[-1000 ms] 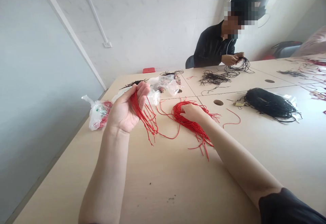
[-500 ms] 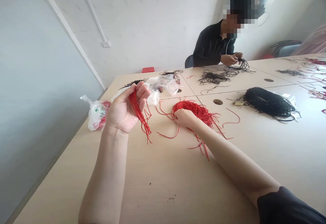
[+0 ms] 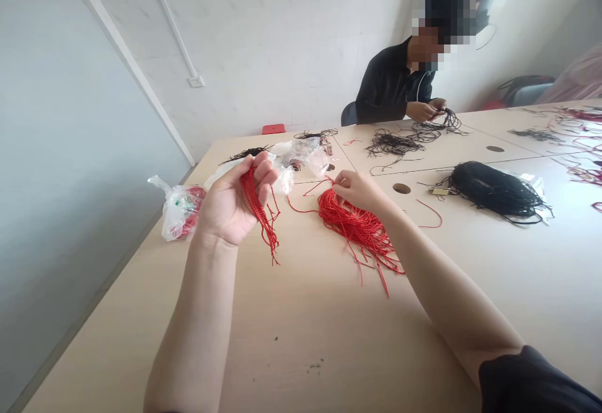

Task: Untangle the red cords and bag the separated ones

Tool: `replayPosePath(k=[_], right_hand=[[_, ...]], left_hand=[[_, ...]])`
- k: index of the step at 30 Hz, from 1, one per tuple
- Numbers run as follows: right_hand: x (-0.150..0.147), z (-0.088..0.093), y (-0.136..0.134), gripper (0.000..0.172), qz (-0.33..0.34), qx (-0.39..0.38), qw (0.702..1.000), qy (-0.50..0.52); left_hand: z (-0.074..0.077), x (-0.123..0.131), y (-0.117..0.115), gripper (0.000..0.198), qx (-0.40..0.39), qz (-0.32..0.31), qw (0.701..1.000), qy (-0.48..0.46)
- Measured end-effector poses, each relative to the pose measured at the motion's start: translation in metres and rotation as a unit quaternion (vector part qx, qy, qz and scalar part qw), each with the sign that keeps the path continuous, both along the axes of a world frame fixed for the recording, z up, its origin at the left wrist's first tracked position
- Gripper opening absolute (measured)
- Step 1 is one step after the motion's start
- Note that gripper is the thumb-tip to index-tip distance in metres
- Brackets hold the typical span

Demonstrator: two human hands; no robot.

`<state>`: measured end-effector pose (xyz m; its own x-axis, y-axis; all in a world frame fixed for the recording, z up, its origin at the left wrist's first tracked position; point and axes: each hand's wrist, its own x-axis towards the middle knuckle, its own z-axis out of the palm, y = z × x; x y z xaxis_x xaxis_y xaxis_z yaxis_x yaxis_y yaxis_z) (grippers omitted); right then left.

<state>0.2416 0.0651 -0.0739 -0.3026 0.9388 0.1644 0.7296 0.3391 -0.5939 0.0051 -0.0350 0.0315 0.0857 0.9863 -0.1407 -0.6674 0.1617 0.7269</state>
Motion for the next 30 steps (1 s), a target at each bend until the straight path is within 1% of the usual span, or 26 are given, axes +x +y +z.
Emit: replayPosePath(k=[2,3,4,6,8,9,11,14,16,18,20,22,25,28,30], right_hand=[[0.006,0.006,0.002,0.012,-0.012,-0.016,0.994,0.106],[0.008,0.009,0.002,0.010,-0.009,-0.029,0.984,0.178],[0.010,0.013,0.002,0.009,0.002,-0.045,0.966,0.254],[0.012,0.020,-0.001,0.012,0.045,-0.078,0.921,0.380],[0.013,0.028,-0.007,0.019,0.096,-0.106,0.879,0.455],[0.013,0.033,-0.011,0.023,0.118,-0.116,0.863,0.477],[0.013,0.041,-0.021,0.030,0.155,-0.129,0.847,0.492],[0.013,0.051,-0.036,0.030,0.206,-0.143,0.847,0.469],[0.012,0.056,-0.045,0.026,0.231,-0.151,0.857,0.436],[0.010,0.060,-0.053,0.022,0.239,-0.142,0.878,0.391],[0.007,0.063,-0.059,0.020,0.229,-0.118,0.903,0.345],[0.004,0.066,-0.064,0.021,0.218,-0.097,0.917,0.320],[0.000,0.068,-0.069,0.015,0.227,-0.092,0.913,0.328],[-0.002,0.067,-0.071,0.010,0.242,-0.099,0.904,0.338],[-0.003,0.067,-0.072,0.008,0.246,-0.101,0.905,0.332]], left_hand=[[0.000,0.000,0.000,0.035,-0.005,-0.002,1.000,-0.002],[0.000,0.000,0.000,0.036,-0.002,-0.003,1.000,0.000],[-0.001,0.000,0.000,0.036,0.003,-0.005,1.000,0.004],[-0.001,0.001,0.001,0.036,0.012,-0.010,1.000,0.010],[-0.002,0.000,0.001,0.035,0.014,-0.018,1.000,0.008],[-0.003,0.000,0.001,0.034,0.014,-0.023,1.000,0.007],[-0.004,-0.001,0.002,0.032,0.018,-0.032,0.999,0.010],[-0.008,-0.002,0.003,0.028,0.035,-0.047,0.998,0.037],[-0.013,0.000,0.004,0.026,0.050,-0.057,0.994,0.075],[-0.018,0.004,0.004,0.023,0.079,-0.057,0.986,0.132],[-0.024,0.009,0.003,0.022,0.108,-0.064,0.972,0.200],[-0.029,0.015,0.002,0.024,0.116,-0.098,0.955,0.254],[-0.034,0.020,0.002,0.027,0.105,-0.164,0.939,0.283],[-0.036,0.023,0.002,0.027,0.105,-0.180,0.934,0.290],[-0.036,0.024,0.002,0.028,0.106,-0.183,0.932,0.296]])
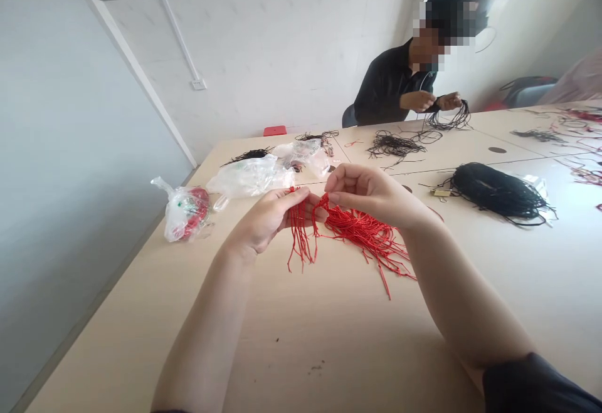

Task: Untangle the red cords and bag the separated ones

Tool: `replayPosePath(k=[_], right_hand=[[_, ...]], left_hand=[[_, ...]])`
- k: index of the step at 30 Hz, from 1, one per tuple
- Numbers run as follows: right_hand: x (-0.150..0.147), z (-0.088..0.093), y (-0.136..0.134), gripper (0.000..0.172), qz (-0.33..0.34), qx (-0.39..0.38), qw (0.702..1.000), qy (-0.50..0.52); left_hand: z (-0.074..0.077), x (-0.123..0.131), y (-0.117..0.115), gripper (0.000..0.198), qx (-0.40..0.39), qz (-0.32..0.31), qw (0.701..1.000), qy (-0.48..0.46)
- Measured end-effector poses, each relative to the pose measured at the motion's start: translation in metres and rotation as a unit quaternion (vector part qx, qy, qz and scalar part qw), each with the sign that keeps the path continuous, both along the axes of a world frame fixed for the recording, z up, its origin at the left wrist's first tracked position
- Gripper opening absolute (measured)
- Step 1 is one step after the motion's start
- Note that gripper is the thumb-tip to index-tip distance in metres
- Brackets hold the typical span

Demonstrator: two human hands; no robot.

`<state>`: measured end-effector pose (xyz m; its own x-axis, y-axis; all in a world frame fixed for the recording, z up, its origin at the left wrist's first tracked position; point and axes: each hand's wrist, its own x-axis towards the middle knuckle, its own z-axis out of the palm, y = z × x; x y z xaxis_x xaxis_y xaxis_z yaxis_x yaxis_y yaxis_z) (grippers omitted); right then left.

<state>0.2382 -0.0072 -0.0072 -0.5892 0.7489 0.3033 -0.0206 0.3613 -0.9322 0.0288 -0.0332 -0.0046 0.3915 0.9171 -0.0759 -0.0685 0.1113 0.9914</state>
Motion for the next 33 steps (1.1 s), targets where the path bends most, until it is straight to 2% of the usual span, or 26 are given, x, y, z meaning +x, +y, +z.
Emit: replayPosePath(k=[7,15,29,31,33], right_hand=[[-0.0020,0.0007,-0.0025,0.007,0.003,0.005,1.000,-0.019],[-0.0011,-0.0004,-0.0015,0.005,-0.027,0.025,0.999,-0.026],[-0.0003,-0.0017,0.0005,0.014,-0.023,0.047,0.998,-0.044],[-0.0020,-0.0026,0.0019,0.015,-0.056,0.073,0.995,-0.040],[-0.0050,-0.0033,0.0022,0.014,-0.128,0.127,0.983,-0.023]], left_hand=[[0.0042,0.0022,-0.0030,0.021,0.020,-0.020,0.998,0.053],[0.0062,-0.0006,-0.0035,0.017,0.041,-0.037,0.995,0.082],[0.0007,0.0007,0.0003,0.011,0.052,-0.011,0.997,0.048],[0.0009,0.0030,0.0002,0.012,0.055,0.008,0.998,0.044],[0.0001,0.0059,0.0007,0.013,0.062,0.043,0.997,0.035]])
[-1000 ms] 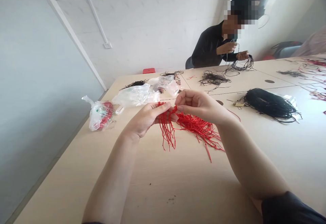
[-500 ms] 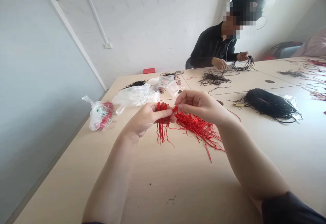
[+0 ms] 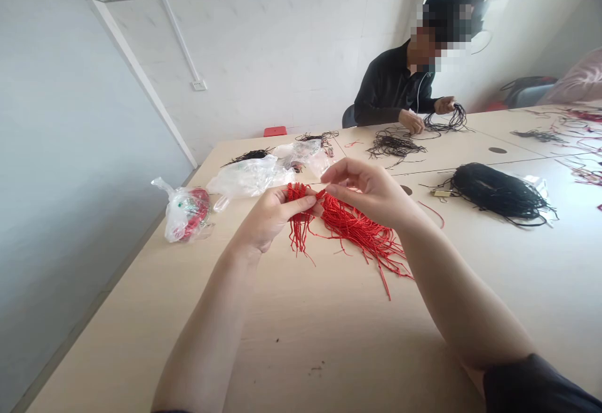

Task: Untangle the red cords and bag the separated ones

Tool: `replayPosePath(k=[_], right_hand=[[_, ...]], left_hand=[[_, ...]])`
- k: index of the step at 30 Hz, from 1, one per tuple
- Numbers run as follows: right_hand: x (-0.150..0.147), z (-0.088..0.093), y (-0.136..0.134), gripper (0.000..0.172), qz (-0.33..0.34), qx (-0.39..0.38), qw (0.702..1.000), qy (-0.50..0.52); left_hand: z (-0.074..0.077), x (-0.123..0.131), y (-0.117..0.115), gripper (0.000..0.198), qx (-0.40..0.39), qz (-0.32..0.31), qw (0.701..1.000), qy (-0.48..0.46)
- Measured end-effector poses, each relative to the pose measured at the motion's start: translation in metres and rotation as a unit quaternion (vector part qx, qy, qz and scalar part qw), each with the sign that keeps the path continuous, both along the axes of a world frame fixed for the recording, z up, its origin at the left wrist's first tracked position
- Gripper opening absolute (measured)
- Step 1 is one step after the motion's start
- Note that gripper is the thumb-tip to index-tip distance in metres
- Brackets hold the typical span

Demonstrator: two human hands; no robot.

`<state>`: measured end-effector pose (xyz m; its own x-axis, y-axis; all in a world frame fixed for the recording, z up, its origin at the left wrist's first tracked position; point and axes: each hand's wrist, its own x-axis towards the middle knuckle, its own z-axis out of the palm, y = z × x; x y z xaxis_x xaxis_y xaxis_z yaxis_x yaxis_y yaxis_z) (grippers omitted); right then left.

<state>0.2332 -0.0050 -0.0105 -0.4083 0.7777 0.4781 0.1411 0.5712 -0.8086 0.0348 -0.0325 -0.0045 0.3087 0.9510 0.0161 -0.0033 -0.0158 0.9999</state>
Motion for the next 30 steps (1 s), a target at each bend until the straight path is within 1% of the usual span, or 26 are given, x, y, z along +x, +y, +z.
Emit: replayPosePath(k=[2,3,6,8,10,12,17,21,25,27,30], right_hand=[[-0.003,0.000,-0.001,0.011,-0.067,0.051,0.996,0.020],[-0.005,-0.001,-0.002,0.011,-0.083,0.061,0.994,0.022],[-0.009,-0.001,-0.006,0.016,-0.074,0.033,0.997,-0.007],[-0.010,-0.001,-0.007,0.018,-0.070,0.008,0.997,-0.029],[-0.011,-0.002,-0.007,0.020,-0.081,-0.011,0.996,-0.040],[-0.011,-0.002,-0.007,0.022,-0.090,-0.030,0.994,-0.046],[-0.012,-0.004,-0.005,0.025,-0.075,-0.068,0.994,-0.039],[-0.012,-0.005,-0.004,0.025,-0.064,-0.072,0.995,-0.032],[-0.014,-0.007,-0.003,0.020,-0.053,-0.064,0.996,-0.010],[-0.015,-0.008,-0.003,0.017,-0.066,-0.054,0.996,-0.004],[-0.018,-0.009,-0.005,0.014,-0.107,-0.017,0.994,-0.002]], left_hand=[[-0.002,0.003,0.001,0.015,0.014,0.038,0.999,-0.017],[-0.004,0.004,0.002,0.015,0.019,0.053,0.998,-0.025],[-0.007,0.006,0.004,0.017,0.029,0.078,0.996,-0.042],[-0.009,0.006,0.005,0.018,0.031,0.081,0.995,-0.046],[-0.009,0.005,0.005,0.018,0.038,0.079,0.995,-0.048],[-0.009,0.004,0.006,0.017,0.045,0.076,0.995,-0.047],[-0.011,0.005,0.006,0.019,0.067,0.081,0.994,-0.025],[-0.012,0.007,0.005,0.017,0.111,0.081,0.990,-0.003],[-0.012,0.008,0.003,0.016,0.147,0.091,0.985,0.023],[-0.011,0.009,0.002,0.017,0.168,0.113,0.978,0.049],[-0.009,0.010,0.000,0.019,0.204,0.164,0.960,0.098]])
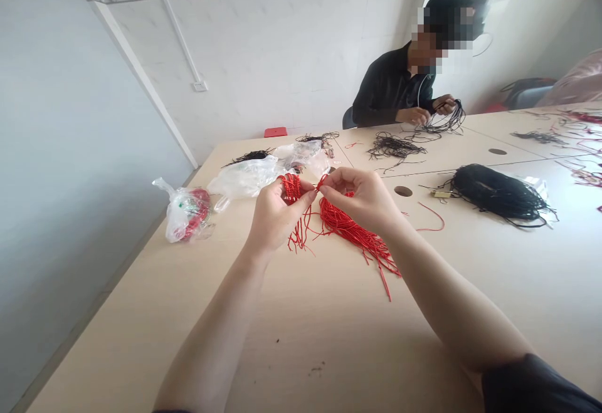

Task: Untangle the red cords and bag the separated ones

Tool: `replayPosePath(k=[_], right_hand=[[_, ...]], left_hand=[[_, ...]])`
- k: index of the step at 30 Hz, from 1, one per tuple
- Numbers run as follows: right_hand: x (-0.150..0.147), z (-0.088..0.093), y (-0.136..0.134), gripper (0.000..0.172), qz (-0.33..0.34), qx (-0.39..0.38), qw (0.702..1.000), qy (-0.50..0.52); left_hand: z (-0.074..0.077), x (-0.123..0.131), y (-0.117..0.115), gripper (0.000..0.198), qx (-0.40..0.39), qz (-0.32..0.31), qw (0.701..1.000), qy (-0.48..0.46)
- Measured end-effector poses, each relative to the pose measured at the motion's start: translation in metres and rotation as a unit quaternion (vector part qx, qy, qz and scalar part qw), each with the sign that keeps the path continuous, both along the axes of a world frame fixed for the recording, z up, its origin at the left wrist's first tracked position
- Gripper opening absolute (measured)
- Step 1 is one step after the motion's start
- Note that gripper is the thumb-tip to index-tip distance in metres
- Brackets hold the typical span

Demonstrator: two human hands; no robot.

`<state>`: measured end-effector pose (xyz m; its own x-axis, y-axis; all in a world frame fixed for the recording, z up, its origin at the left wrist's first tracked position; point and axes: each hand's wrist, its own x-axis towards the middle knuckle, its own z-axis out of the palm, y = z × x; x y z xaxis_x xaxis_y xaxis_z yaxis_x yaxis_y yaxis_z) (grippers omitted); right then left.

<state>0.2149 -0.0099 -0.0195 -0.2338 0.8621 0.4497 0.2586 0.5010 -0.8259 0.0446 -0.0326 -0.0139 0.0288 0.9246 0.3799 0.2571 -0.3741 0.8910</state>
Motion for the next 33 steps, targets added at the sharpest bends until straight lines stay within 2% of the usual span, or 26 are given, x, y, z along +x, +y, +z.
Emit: replayPosePath(k=[3,7,10,15,20,26,33], right_hand=[[-0.0031,-0.0006,-0.0034,0.009,-0.032,0.057,0.998,-0.010],[-0.0062,-0.0013,-0.0068,0.005,-0.051,0.131,0.989,-0.037],[-0.0073,-0.0018,-0.0076,0.005,-0.055,0.153,0.985,-0.053],[-0.0062,-0.0019,-0.0076,0.007,-0.046,0.131,0.989,-0.054],[-0.0028,-0.0011,-0.0054,0.012,-0.018,0.057,0.997,-0.047],[-0.0020,-0.0015,-0.0039,0.012,-0.021,0.045,0.998,-0.045],[-0.0020,0.0008,-0.0073,0.008,-0.018,0.057,0.997,-0.054]], left_hand=[[0.0008,0.0002,-0.0016,0.022,-0.003,0.025,1.000,0.014],[-0.0012,0.0009,-0.0013,0.023,-0.034,-0.006,0.999,-0.030],[-0.0025,0.0019,-0.0009,0.020,-0.039,-0.009,0.998,-0.039],[-0.0019,0.0017,-0.0016,0.020,-0.007,0.032,0.999,0.033],[-0.0024,0.0007,-0.0015,0.019,0.029,0.090,0.989,0.117],[-0.0007,0.0033,-0.0042,0.032,0.023,0.108,0.984,0.137],[0.0041,0.0060,-0.0078,0.031,0.022,0.106,0.986,0.124]])
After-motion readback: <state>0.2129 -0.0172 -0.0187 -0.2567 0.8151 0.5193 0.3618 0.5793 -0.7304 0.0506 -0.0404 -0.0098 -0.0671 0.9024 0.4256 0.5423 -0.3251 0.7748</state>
